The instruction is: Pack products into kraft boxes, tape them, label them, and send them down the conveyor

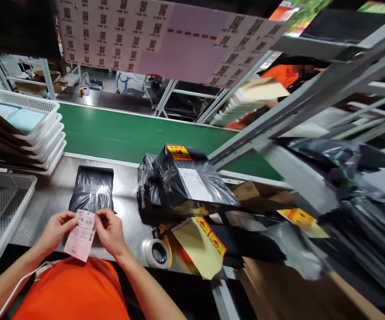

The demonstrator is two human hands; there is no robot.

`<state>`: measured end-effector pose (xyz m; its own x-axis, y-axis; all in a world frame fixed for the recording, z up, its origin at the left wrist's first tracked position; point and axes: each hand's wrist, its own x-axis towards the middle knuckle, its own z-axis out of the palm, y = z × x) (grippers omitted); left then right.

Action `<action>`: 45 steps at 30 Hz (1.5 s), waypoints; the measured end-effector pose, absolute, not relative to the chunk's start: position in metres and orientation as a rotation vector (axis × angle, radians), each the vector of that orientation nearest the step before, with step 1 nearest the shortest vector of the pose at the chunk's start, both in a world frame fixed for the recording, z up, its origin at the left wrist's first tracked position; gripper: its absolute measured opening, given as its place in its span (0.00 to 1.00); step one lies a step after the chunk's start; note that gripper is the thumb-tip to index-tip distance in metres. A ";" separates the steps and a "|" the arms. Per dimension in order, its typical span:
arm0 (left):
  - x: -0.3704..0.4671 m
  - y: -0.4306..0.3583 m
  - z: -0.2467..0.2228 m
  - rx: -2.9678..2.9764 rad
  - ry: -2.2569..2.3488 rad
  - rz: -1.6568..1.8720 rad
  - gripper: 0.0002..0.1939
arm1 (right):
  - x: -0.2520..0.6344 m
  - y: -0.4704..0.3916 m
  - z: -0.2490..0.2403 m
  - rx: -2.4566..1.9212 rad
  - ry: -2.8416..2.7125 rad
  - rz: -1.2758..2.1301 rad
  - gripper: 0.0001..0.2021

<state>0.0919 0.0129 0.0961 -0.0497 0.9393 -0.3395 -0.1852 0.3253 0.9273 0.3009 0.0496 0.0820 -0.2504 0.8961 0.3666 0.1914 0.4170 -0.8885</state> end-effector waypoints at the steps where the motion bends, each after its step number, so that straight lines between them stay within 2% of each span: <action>1: 0.094 0.014 0.095 0.777 1.302 1.111 0.27 | 0.302 0.050 0.085 -0.934 -1.741 0.884 0.03; 5: 0.100 0.018 0.093 0.905 1.343 1.098 0.24 | 0.302 0.056 0.099 -0.763 -1.945 0.618 0.07; 9: 0.102 0.019 0.095 1.083 1.348 1.054 0.24 | 0.294 0.061 0.102 -0.660 -1.996 0.617 0.06; 13: 0.102 0.020 0.098 1.254 1.323 1.073 0.18 | 0.293 0.062 0.097 -0.638 -2.016 0.603 0.07; 18: 0.102 0.019 0.098 1.447 1.362 1.084 0.15 | 0.299 0.062 0.092 -0.663 -2.123 0.463 0.10; 28: 0.100 0.016 0.091 1.476 1.377 0.983 0.15 | 0.301 0.063 0.091 -0.634 -2.331 0.129 0.09; 41: 0.100 0.012 0.086 1.227 1.316 0.834 0.20 | 0.307 0.059 0.081 -0.598 -2.457 0.054 0.07; 45: 0.100 0.010 0.088 1.186 1.277 0.824 0.21 | 0.305 0.060 0.080 -0.649 -2.433 0.348 0.04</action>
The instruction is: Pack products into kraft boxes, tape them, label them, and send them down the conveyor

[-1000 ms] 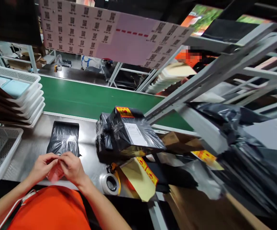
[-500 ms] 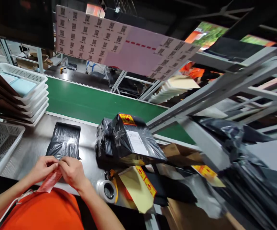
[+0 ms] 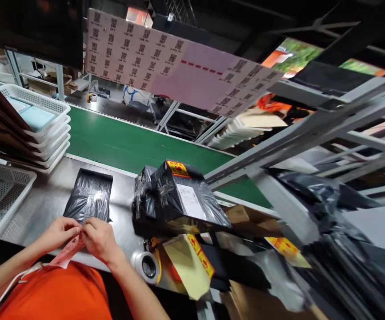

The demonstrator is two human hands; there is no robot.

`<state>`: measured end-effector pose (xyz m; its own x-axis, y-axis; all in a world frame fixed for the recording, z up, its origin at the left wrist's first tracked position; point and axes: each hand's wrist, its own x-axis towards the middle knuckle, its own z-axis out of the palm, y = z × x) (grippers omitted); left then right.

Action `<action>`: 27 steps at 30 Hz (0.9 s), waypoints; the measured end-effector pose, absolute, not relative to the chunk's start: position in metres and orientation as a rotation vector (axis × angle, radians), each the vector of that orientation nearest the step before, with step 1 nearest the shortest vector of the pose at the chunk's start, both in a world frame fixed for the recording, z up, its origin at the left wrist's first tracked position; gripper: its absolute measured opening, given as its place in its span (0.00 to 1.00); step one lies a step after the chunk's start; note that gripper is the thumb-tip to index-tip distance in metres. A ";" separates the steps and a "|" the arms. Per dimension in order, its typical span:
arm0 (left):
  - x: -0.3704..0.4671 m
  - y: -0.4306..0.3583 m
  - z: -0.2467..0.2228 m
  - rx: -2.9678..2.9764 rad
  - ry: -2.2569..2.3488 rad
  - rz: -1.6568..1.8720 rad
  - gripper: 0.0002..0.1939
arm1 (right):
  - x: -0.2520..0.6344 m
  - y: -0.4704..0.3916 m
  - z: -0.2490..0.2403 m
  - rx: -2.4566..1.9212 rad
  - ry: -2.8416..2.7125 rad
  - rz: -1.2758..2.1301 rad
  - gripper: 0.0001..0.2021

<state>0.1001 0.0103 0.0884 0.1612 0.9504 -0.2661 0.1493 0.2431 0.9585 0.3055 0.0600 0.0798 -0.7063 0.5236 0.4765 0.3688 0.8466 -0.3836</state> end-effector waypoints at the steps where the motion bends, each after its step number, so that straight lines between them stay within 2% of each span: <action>1: 0.100 0.010 0.090 1.178 1.256 0.815 0.21 | 0.305 0.061 0.081 -0.679 -2.398 0.475 0.04; 3: 0.102 0.011 0.096 1.152 1.213 0.798 0.20 | 0.306 0.062 0.085 -0.724 -2.321 0.678 0.06; 5: 0.104 0.013 0.101 1.096 1.182 0.781 0.18 | 0.308 0.064 0.089 -0.713 -2.294 0.727 0.06; 9: 0.112 0.019 0.108 0.883 1.169 0.739 0.13 | 0.314 0.066 0.091 -0.555 -2.373 0.507 0.03; 13: 0.125 0.018 0.108 0.628 1.170 0.683 0.08 | 0.320 0.063 0.088 -0.438 -2.393 0.284 0.06; 17: 0.136 0.012 0.100 0.547 1.191 0.662 0.07 | 0.325 0.055 0.092 -0.335 -2.425 0.238 0.08; 23: 0.104 0.016 0.067 0.688 1.503 0.775 0.09 | 0.344 0.052 0.111 -0.316 -2.230 0.567 0.13; 27: 0.042 -0.001 0.039 0.762 1.863 0.790 0.08 | 0.359 0.086 0.122 -0.536 -2.021 0.752 0.10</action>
